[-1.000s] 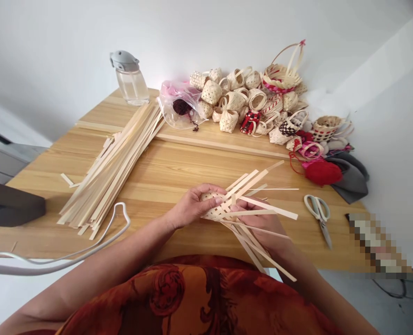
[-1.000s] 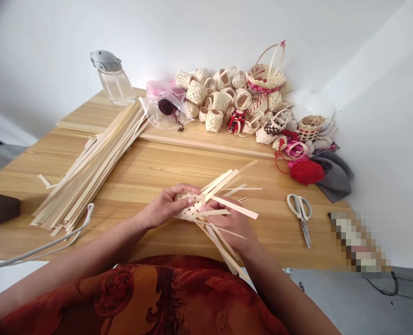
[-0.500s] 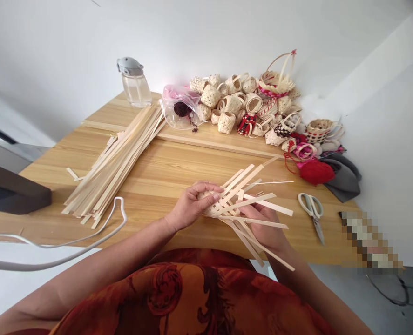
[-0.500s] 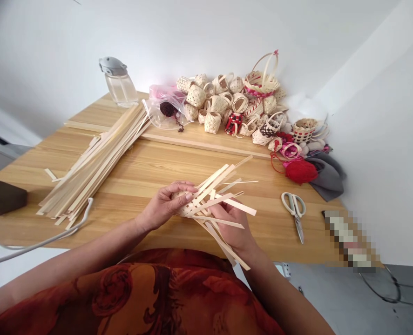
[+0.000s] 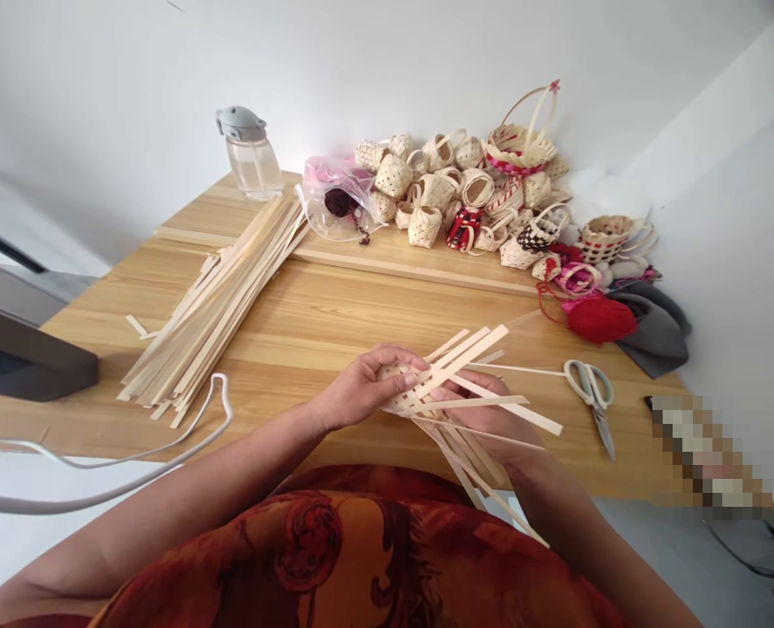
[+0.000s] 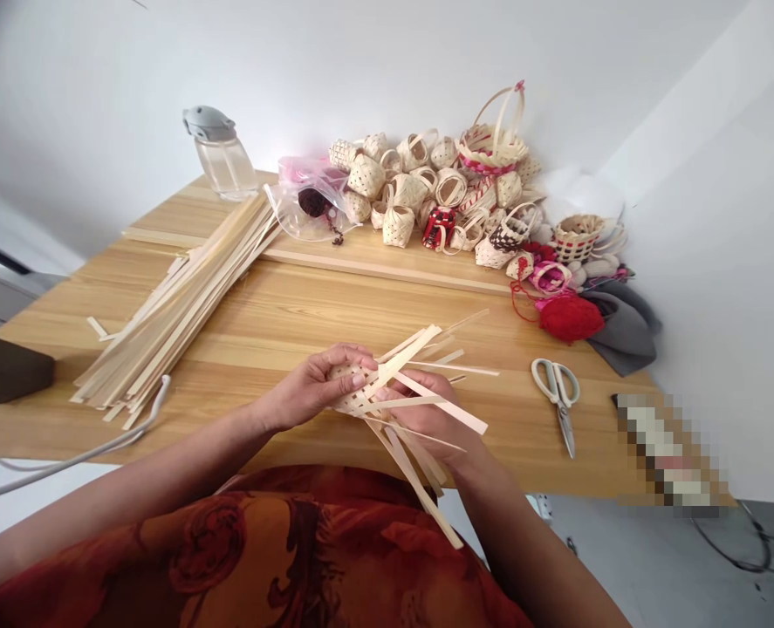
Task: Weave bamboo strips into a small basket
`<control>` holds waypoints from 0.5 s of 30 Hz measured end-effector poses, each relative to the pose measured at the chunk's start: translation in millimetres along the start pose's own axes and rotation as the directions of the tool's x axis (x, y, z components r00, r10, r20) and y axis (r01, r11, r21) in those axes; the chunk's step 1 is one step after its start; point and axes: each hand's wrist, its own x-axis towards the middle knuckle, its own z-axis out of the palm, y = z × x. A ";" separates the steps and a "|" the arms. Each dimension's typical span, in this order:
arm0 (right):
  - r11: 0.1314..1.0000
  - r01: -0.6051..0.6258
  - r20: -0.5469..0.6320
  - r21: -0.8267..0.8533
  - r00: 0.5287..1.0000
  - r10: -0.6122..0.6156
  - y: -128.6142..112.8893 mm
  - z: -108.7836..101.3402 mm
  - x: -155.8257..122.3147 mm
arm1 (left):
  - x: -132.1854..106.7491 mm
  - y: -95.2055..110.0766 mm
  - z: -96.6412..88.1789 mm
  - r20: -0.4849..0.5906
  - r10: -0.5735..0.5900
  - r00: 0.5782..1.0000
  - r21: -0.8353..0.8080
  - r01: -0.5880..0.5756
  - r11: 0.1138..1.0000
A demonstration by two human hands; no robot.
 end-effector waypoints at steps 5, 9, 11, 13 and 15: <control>1.000 -0.010 0.147 -0.002 0.989 0.010 0.6 -9.9 6.3 | 2.4 -0.6 -5.2 0.081 0.022 0.996 -0.037 -0.019 0.999; 1.000 -0.010 0.197 0.007 0.980 0.009 3.0 -10.6 6.9 | 5.0 0.7 -2.4 0.025 -0.104 0.994 -0.157 0.107 0.982; 1.000 -0.016 0.177 0.003 0.984 0.015 3.2 -7.8 6.2 | 6.4 2.3 1.8 -0.021 -0.183 0.983 -0.213 0.174 0.961; 1.000 -0.025 0.115 0.001 0.993 0.025 2.9 -3.8 5.4 | 7.7 4.3 6.5 -0.081 -0.243 0.967 -0.255 0.216 0.942; 0.999 -0.027 0.040 0.018 0.999 0.027 3.1 0.4 4.5 | 8.6 6.5 10.2 -0.131 -0.280 0.951 -0.287 0.234 0.929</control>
